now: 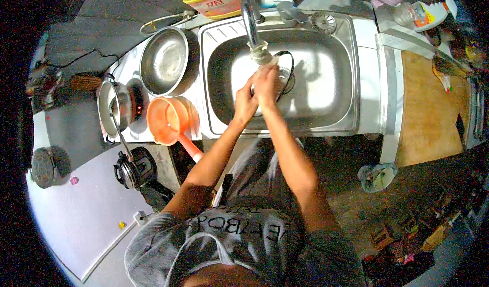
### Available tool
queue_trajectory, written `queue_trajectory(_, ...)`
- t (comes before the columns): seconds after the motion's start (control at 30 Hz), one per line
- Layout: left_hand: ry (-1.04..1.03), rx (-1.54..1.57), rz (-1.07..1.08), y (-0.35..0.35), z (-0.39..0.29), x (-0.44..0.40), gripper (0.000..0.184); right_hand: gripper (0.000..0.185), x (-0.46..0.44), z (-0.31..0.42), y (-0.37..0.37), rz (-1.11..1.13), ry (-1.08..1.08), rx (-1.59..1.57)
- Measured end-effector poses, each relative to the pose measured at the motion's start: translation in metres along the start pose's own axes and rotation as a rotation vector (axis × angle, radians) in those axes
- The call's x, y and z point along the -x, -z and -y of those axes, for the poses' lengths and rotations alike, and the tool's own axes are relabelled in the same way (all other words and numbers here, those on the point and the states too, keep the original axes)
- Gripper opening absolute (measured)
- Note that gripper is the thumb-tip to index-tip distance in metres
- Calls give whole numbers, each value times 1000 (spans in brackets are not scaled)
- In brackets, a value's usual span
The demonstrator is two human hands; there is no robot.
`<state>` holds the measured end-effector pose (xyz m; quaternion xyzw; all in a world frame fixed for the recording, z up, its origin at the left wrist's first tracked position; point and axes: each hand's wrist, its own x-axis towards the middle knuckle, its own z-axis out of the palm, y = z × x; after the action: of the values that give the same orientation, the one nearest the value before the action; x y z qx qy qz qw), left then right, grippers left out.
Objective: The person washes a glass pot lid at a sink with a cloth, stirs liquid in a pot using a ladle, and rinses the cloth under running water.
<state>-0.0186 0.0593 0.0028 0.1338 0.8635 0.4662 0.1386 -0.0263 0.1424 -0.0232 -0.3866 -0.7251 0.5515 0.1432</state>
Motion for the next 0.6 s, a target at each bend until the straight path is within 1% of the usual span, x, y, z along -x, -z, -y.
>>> queue_trajectory(0.03, -124, 56, -64, 1, 1, -2, 43, 30, 19, 6, 0, 62, 14, -3)
queue_trajectory(0.1, -78, 118, -45, 4, 9, 1, 42, 28, 40, 13, 5, 119, 50, -38)
queue_trajectory(0.13, -79, 116, -46, 4, 12, 1, 42, 27, 42, 9, 5, 133, 135, -45)
queue_trajectory(0.17, -116, 123, -66, 3, 15, 2, 42, 27, 39, 6, 4, 131, 133, -46)
queue_trajectory(0.23, -145, 131, -81, 0, 18, 10, 44, 24, 29, 0, 2, 88, 146, 91)
queue_trajectory(0.27, -111, 108, -77, -1, 19, 11, 47, 23, 13, -1, 2, 27, 134, 111)
queue_trajectory(0.3, -72, 83, -72, 0, 19, 13, 51, 23, -13, -4, 4, 59, 88, 188)
queue_trajectory(0.33, -12, 83, -64, 0, 15, 14, 60, 23, -35, -6, 12, 162, 76, 310)
queue_trajectory(0.37, -14, 84, -65, 1, 12, 14, 60, 26, -71, -29, 1, 138, -482, -373)
queue_trajectory(0.43, -11, 84, -112, -1, 7, 16, 62, 29, -99, -120, -22, 175, 96, -320)
queue_trajectory(0.47, -12, 87, -113, -3, 7, 18, 62, 31, -95, -99, -15, 137, -138, -418)
queue_trajectory(0.53, -98, 93, -166, -6, 13, 22, 63, 36, -72, -44, -2, 58, -611, -607)
queue_trajectory(0.57, -102, 94, -169, -6, 13, 21, 63, 42, -37, -21, 7, 44, -160, -244)
queue_trajectory(0.6, -116, 54, -176, -6, 14, 22, 58, 44, -18, -13, -1, 27, -155, -166)
